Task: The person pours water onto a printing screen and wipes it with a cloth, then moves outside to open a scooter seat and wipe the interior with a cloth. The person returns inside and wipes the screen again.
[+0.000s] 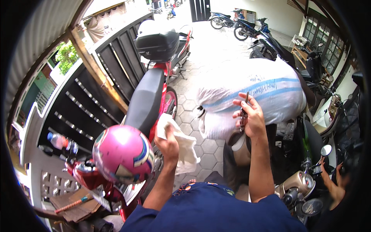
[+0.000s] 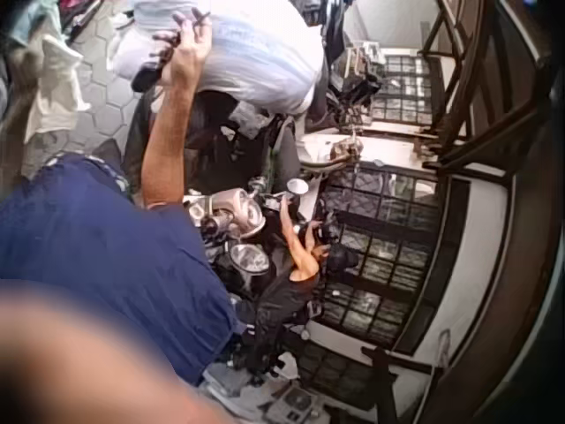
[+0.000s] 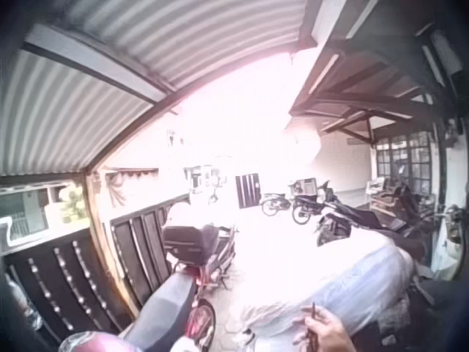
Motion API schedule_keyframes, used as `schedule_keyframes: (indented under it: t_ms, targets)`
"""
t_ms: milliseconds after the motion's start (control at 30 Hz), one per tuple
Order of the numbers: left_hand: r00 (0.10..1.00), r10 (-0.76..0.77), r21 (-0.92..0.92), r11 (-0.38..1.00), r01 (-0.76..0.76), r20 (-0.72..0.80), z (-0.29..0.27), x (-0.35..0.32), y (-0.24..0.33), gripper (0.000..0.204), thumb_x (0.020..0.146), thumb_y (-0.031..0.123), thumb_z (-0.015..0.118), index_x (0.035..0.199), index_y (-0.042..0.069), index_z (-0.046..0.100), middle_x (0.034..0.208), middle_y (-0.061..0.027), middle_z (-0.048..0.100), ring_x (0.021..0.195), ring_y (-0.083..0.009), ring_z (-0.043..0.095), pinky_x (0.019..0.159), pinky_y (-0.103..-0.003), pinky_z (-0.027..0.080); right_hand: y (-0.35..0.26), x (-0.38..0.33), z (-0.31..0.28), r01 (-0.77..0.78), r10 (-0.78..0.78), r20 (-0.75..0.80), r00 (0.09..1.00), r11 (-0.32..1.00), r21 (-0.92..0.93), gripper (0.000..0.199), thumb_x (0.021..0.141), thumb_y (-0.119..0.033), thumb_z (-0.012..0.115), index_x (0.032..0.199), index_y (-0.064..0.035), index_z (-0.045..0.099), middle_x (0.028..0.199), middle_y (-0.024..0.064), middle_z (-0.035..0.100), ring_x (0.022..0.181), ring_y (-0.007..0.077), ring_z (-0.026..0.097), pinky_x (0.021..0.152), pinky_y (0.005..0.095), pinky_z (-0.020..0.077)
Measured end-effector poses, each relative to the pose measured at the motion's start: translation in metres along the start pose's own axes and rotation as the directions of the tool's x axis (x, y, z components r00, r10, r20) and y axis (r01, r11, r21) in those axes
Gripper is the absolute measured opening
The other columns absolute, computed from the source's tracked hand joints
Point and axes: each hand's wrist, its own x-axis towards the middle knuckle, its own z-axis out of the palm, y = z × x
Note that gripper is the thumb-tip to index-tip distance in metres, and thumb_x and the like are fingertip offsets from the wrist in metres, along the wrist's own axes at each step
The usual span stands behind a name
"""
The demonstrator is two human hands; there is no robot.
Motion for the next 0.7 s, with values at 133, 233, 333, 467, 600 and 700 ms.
schedule_keyframes:
  t_ms: [133, 233, 333, 467, 600, 700]
  targets:
    - [0.933, 0.000, -0.341, 0.931, -0.132, -0.360, 0.112, 0.129, -0.050, 0.027, 0.097, 0.007, 0.052, 0.118, -0.009, 0.060, 0.112, -0.0112, 0.065, 0.098, -0.0188, 0.062, 0.084, -0.030, 0.049, -0.007, 0.065, -0.016, 0.010, 0.005, 0.117, 0.993, 0.992, -0.128, 0.043, 0.103, -0.014, 0.045, 0.144, -0.0074, 0.036, 0.117, 0.0175, 0.057, 0.067, 0.0177, 0.066, 0.038, 0.0255, 0.0521]
    - [0.911, -0.105, -0.469, 0.877, -0.104, -0.398, 0.167, 0.196, -0.088, 0.027, 0.096, 0.008, 0.054, 0.117, -0.007, 0.061, 0.113, -0.0103, 0.064, 0.099, -0.0191, 0.062, 0.085, -0.031, 0.049, -0.008, 0.115, -0.040, 0.047, -0.023, 0.183, 0.983, 0.991, -0.126, 0.043, 0.105, -0.017, 0.041, 0.147, -0.0095, 0.035, 0.118, 0.0183, 0.056, 0.067, 0.0182, 0.066, 0.036, 0.0244, 0.0506]
    - [0.933, -0.056, -0.425, 0.899, -0.108, -0.356, 0.201, 0.235, -0.121, 0.030, 0.096, 0.012, 0.055, 0.118, -0.007, 0.061, 0.112, -0.0109, 0.065, 0.097, -0.0196, 0.063, 0.084, -0.032, 0.050, -0.014, 0.154, -0.070, 0.024, -0.010, 0.108, 0.994, 0.992, -0.126, 0.043, 0.107, -0.021, 0.037, 0.147, -0.0082, 0.034, 0.106, 0.0197, 0.062, 0.049, 0.0129, 0.059, 0.032, 0.0222, 0.0447]
    - [0.966, -0.042, -0.254, 0.967, -0.025, -0.256, 0.233, 0.271, -0.170, 0.029, 0.095, 0.011, 0.054, 0.112, -0.011, 0.063, 0.104, -0.0136, 0.067, 0.092, -0.0204, 0.062, 0.082, -0.033, 0.048, -0.033, 0.193, -0.111, -0.031, 0.025, -0.079, 0.997, 0.996, -0.079, 0.040, 0.106, -0.021, 0.038, 0.142, -0.0026, 0.040, 0.089, 0.0129, 0.065, 0.037, 0.0070, 0.046, 0.030, 0.0195, 0.0355]
    - [1.000, 0.013, -0.139, 0.990, -0.012, 0.006, 0.265, 0.311, -0.235, 0.027, 0.095, 0.012, 0.055, 0.113, -0.004, 0.066, 0.103, -0.0077, 0.068, 0.093, -0.0177, 0.061, 0.083, -0.030, 0.046, -0.040, 0.226, -0.138, 0.019, -0.013, -0.363, 0.932, 1.000, 0.012, 0.038, 0.104, -0.017, 0.042, 0.140, -0.0019, 0.044, 0.089, 0.0089, 0.060, 0.039, 0.0048, 0.042, 0.030, 0.0180, 0.0305]
    - [0.987, -0.098, -0.097, 0.989, 0.111, 0.128, 0.295, 0.339, -0.290, 0.026, 0.094, 0.013, 0.058, 0.112, -0.002, 0.068, 0.103, -0.0058, 0.068, 0.093, -0.0153, 0.062, 0.082, -0.028, 0.047, -0.023, 0.245, -0.140, 0.002, -0.005, -0.552, 0.834, 1.000, -0.005, 0.040, 0.099, -0.009, 0.048, 0.138, -0.0009, 0.045, 0.090, 0.0067, 0.057, 0.042, 0.0042, 0.042, 0.033, 0.0170, 0.0297]
